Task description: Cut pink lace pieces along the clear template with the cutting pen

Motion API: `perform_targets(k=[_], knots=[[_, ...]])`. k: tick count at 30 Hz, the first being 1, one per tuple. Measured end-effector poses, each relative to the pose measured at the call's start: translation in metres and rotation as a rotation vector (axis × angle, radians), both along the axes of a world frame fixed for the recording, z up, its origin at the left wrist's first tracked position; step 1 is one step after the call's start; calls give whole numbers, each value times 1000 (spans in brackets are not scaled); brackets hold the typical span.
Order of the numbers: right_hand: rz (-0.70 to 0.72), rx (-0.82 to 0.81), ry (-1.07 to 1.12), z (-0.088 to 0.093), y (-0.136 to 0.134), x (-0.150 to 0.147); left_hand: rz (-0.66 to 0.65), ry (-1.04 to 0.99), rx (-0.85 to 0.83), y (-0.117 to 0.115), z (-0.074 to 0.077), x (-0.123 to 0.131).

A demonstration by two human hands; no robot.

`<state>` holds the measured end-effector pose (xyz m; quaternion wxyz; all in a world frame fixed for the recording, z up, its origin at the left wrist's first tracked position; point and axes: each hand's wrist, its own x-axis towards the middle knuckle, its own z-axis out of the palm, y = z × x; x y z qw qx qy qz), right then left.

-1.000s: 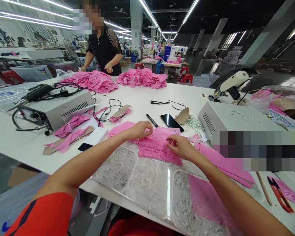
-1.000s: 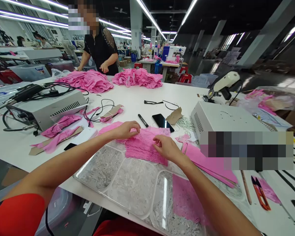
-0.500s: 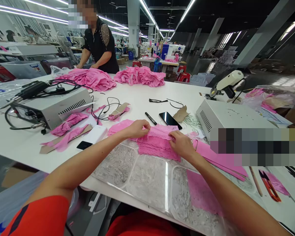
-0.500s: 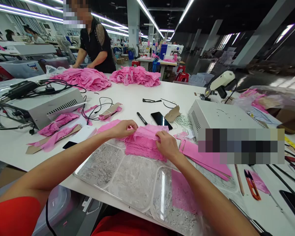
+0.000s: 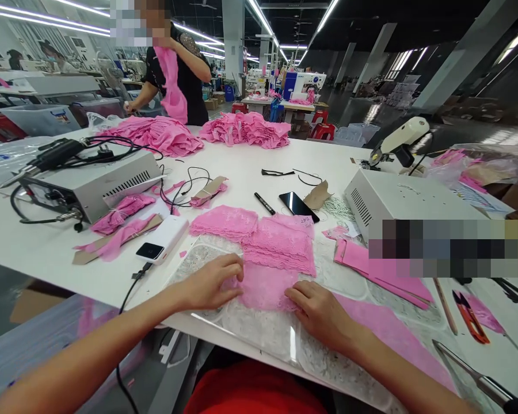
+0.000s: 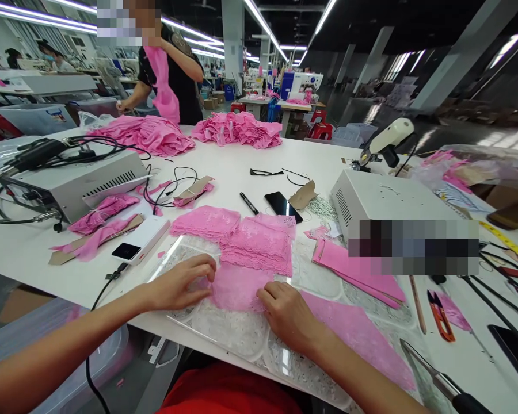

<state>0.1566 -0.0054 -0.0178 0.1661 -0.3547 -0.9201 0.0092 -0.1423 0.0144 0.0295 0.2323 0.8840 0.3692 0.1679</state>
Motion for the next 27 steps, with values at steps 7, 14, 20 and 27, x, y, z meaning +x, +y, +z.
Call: perform_targets(k=[7, 14, 20, 27], knots=[[-4, -64, -18, 1, -2, 10, -11, 59, 155, -23, -31, -11], [2, -44, -5, 3, -12, 14, -10, 102, 173, -23, -20, -5], [22, -35, -39, 8, -24, 8, -84, 145, 96, -32, -3, -17], [107, 7, 2, 7, -26, -1, -89, 183, 213, -24, -9, -20]])
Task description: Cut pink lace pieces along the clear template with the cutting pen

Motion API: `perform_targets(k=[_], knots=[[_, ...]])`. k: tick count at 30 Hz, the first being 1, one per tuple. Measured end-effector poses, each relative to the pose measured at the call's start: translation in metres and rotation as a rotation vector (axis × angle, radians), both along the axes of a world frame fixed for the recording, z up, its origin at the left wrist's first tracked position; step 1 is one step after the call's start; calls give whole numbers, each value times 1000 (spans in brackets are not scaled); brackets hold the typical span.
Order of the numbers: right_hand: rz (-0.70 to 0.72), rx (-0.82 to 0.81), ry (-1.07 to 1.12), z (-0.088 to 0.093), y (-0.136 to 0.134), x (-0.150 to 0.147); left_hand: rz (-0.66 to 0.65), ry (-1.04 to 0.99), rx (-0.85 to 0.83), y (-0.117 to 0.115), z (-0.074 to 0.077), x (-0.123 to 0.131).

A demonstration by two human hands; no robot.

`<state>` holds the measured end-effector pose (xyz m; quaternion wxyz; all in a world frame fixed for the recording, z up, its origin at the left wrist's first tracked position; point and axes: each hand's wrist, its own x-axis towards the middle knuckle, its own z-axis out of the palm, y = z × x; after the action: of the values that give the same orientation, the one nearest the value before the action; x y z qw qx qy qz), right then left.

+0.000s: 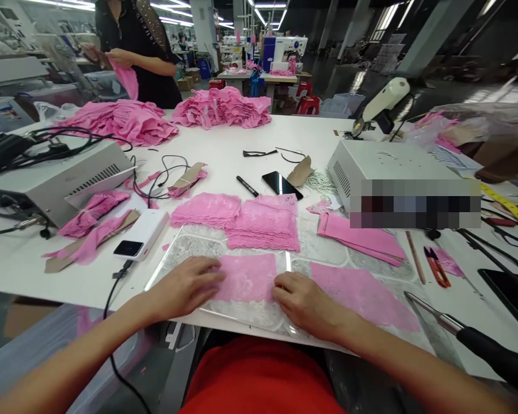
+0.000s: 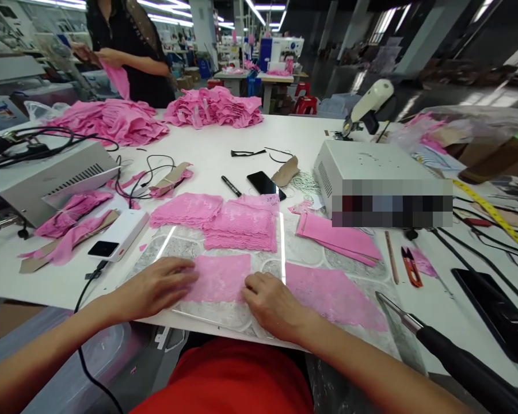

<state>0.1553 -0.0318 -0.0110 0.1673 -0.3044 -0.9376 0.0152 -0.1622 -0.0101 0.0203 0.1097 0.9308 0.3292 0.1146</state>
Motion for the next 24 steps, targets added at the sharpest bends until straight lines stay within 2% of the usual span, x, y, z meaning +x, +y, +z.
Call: perform_targets(k=[8, 12, 15, 18, 21, 22, 24], knots=[[8, -41, -49, 0, -10, -2, -31, -15, 131, 4, -17, -5], [-110, -38, 45, 7, -12, 17, -85, -13, 130, 11, -16, -6], [-304, -19, 252, 12, -20, 47, -81, 27, 125, 21, -3, 0], [-482, 9, 417, 10, -34, 78, -28, 40, 126, 39, 19, 22], [-586, 117, 450, 0, -46, 101, 84, 58, 12, 74, 38, 58], [-606, 164, 463, -3, -49, 106, 132, 78, -44, 90, 42, 71], [-615, 232, 484, -10, -53, 113, 204, 93, -52, 124, 45, 96]])
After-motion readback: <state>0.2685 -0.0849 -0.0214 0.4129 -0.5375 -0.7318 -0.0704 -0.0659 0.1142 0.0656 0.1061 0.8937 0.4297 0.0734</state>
